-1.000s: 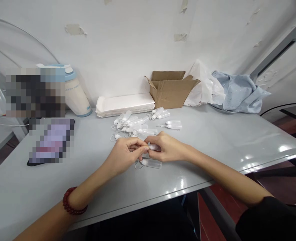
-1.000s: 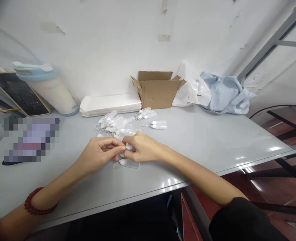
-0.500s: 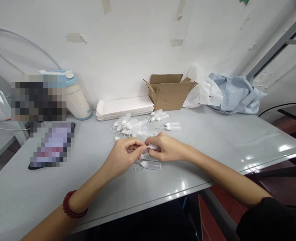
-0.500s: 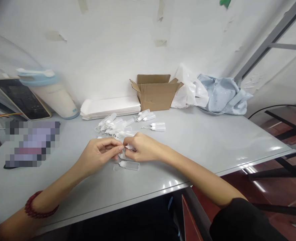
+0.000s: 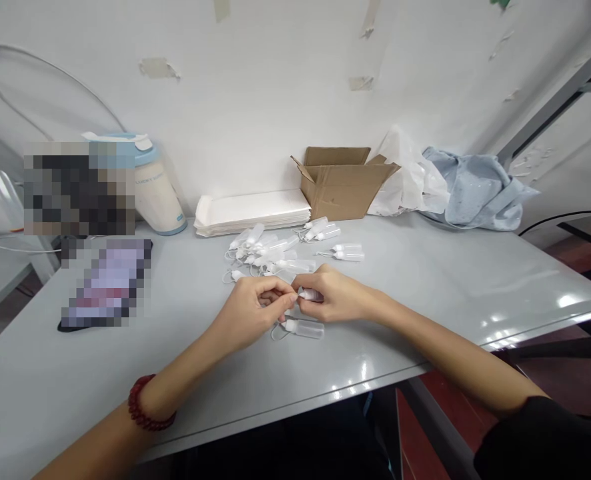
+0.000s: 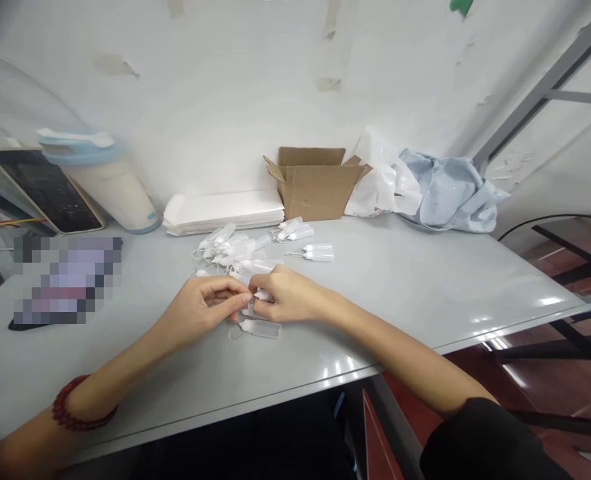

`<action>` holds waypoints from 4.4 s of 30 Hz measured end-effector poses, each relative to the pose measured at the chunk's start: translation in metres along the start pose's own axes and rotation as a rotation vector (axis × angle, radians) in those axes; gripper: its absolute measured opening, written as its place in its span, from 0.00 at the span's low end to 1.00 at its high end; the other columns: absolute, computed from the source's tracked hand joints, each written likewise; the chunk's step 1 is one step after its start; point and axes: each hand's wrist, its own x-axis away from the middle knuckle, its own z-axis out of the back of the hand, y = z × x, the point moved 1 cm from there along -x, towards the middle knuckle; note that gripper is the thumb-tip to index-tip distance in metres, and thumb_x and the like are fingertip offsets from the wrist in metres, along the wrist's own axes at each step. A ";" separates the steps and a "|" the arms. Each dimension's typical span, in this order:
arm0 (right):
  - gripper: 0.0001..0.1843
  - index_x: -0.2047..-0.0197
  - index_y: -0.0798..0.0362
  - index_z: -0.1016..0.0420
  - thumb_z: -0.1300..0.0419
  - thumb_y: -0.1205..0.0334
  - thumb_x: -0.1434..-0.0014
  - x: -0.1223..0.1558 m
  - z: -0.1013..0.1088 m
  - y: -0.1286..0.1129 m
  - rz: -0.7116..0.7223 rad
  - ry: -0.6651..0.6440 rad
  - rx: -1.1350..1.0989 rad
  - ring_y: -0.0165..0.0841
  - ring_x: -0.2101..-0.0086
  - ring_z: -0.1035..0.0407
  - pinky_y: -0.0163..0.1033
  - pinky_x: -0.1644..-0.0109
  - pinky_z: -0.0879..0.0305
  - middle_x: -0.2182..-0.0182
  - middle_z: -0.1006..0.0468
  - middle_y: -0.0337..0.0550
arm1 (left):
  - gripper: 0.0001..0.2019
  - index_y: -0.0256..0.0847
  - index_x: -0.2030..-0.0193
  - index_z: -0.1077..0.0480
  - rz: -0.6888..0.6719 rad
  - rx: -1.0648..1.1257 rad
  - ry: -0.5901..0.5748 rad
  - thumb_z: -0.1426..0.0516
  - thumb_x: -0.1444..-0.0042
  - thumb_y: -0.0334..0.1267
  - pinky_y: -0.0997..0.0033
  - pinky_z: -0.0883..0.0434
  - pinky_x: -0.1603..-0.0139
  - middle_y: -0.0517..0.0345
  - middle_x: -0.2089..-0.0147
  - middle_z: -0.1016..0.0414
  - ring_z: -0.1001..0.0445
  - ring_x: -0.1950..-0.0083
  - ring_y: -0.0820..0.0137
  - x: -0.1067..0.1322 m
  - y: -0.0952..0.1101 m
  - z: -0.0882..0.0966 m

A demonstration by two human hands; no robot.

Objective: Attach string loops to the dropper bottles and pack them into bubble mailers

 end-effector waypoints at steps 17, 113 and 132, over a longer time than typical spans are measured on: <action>0.08 0.65 0.56 0.29 0.48 0.65 0.40 -0.008 0.026 0.033 -0.254 0.159 0.420 0.29 0.71 0.36 0.34 0.69 0.48 0.69 0.26 0.43 | 0.09 0.39 0.73 0.27 0.033 -0.200 -0.024 0.44 0.47 0.40 0.74 0.33 0.71 0.61 0.75 0.27 0.29 0.74 0.73 -0.006 -0.003 0.014; 0.19 0.70 0.58 0.28 0.47 0.51 0.37 -0.005 0.014 0.011 0.062 0.259 0.104 0.24 0.79 0.45 0.32 0.72 0.48 0.81 0.35 0.35 | 0.07 0.36 0.68 0.23 0.109 0.101 0.199 0.38 0.52 0.37 0.75 0.27 0.72 0.62 0.79 0.27 0.29 0.77 0.74 -0.007 0.005 0.017; 0.11 0.63 0.58 0.28 0.44 0.59 0.38 -0.002 0.014 0.011 0.164 0.197 0.108 0.24 0.78 0.43 0.30 0.71 0.48 0.79 0.33 0.35 | 0.04 0.37 0.67 0.26 0.037 0.073 0.124 0.41 0.47 0.35 0.75 0.27 0.70 0.60 0.72 0.22 0.26 0.73 0.74 -0.005 0.008 0.012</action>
